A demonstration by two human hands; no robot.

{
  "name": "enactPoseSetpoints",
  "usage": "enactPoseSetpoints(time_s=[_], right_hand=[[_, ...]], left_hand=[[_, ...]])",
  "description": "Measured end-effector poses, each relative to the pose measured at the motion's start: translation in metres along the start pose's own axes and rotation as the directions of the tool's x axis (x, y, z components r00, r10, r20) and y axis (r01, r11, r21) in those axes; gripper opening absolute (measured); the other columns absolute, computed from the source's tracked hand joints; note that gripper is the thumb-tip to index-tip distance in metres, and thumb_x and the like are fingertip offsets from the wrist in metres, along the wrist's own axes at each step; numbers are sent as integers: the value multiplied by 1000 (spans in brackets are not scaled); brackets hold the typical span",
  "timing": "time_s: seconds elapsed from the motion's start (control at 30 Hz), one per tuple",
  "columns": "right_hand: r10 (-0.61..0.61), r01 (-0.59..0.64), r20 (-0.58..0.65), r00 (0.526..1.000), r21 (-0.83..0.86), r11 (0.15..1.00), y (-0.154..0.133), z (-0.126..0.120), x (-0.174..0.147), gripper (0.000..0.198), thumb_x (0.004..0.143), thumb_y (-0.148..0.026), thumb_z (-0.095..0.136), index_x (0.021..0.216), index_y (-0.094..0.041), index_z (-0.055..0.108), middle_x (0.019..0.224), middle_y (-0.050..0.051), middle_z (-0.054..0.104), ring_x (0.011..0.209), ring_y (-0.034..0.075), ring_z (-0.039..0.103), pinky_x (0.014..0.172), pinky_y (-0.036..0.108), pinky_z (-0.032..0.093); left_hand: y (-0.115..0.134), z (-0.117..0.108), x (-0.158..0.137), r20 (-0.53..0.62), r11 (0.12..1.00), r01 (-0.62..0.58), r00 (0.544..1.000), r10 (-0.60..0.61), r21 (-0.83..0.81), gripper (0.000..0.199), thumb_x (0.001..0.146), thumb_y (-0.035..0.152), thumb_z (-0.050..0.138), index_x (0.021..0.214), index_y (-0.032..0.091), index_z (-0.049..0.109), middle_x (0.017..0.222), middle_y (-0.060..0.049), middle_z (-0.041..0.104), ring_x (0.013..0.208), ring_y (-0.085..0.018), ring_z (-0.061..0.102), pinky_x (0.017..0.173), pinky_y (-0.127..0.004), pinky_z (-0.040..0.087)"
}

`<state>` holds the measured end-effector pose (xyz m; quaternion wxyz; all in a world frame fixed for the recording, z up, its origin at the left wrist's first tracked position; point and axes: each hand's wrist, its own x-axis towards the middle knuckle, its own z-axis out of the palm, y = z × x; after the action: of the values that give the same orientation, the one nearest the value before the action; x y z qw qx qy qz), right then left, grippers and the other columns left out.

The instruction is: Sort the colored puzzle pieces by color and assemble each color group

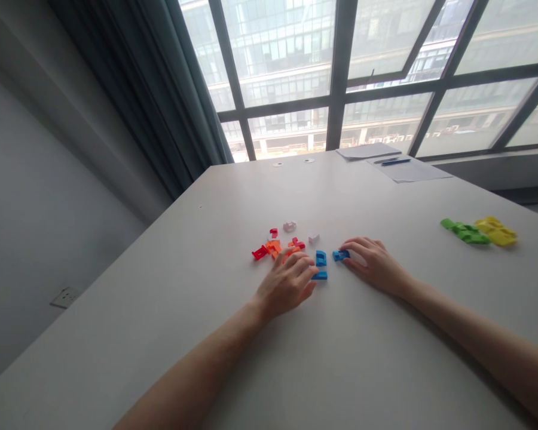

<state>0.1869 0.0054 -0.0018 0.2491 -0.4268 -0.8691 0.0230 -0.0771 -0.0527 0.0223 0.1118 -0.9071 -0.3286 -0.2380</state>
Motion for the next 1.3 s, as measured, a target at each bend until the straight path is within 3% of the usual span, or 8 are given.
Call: enactPoseSetpoints(time_s=[0.17, 0.33, 0.57, 0.73, 0.87, 1.07, 1.3], right_hand=[[89, -90, -35, 995, -38, 995, 3, 3, 0, 23, 93, -38, 48, 107, -26, 61, 114, 8, 67, 109, 25, 60, 90, 43, 43], [67, -67, -55, 996, -11, 998, 4, 3, 0, 27, 93, -38, 50, 114, -25, 58, 117, 9, 65, 111, 26, 59, 92, 44, 43], [-129, 135, -107, 986, 54, 989, -12, -10, -2, 14, 94, -33, 51, 100, -26, 61, 110, 7, 67, 105, 23, 60, 92, 42, 40], [-315, 319, -53, 948, 107, 942, -29, -16, -3, 15, 92, -33, 56, 104, -25, 59, 112, 7, 67, 108, 21, 59, 95, 40, 38], [-380, 381, -32, 925, 131, 915, -36, -15, -4, 14, 91, -32, 58, 102, -25, 60, 108, 6, 68, 107, 21, 59, 97, 41, 38], [-388, 391, -49, 920, 137, 910, -31, -16, -4, 10, 90, -28, 58, 99, -25, 61, 106, 5, 69, 104, 20, 61, 96, 40, 39], [-238, 239, -22, 971, 167, 957, 7, -23, -4, 8, 86, -31, 59, 92, -27, 64, 110, 7, 67, 104, 24, 61, 91, 42, 43]], left_hand=[[-1, 2, -1, 16, 999, 39, 999, -39, -19, 17, 93, 23, 52, 108, 20, 60, 106, -5, 68, 109, -21, 57, 109, -46, 31], [-2, 4, -2, 39, 996, 94, 995, -95, 9, 19, 90, 29, 59, 107, 20, 61, 112, -7, 66, 114, -25, 55, 109, -51, 30], [-1, 2, -1, 5, 998, 60, 998, -60, -19, 11, 92, 23, 57, 101, 20, 62, 107, -6, 67, 112, -22, 56, 106, -48, 34], [0, -2, 1, -33, 1000, -2, 999, 1, -30, 10, 93, 23, 56, 100, 20, 61, 104, -4, 68, 110, -20, 57, 108, -44, 33], [2, -4, 2, -57, 997, -45, 998, 42, -61, 10, 94, 24, 55, 101, 20, 61, 103, -2, 69, 105, -18, 59, 109, -42, 34], [3, -4, 1, -30, 997, -7, 1000, 5, -78, 12, 93, 27, 57, 103, 21, 60, 104, -3, 69, 107, -19, 59, 110, -44, 33], [-2, -2, -3, -35, 989, 118, 992, -121, -86, 13, 93, 23, 53, 104, 20, 58, 108, -7, 66, 110, -21, 57, 108, -46, 35]])
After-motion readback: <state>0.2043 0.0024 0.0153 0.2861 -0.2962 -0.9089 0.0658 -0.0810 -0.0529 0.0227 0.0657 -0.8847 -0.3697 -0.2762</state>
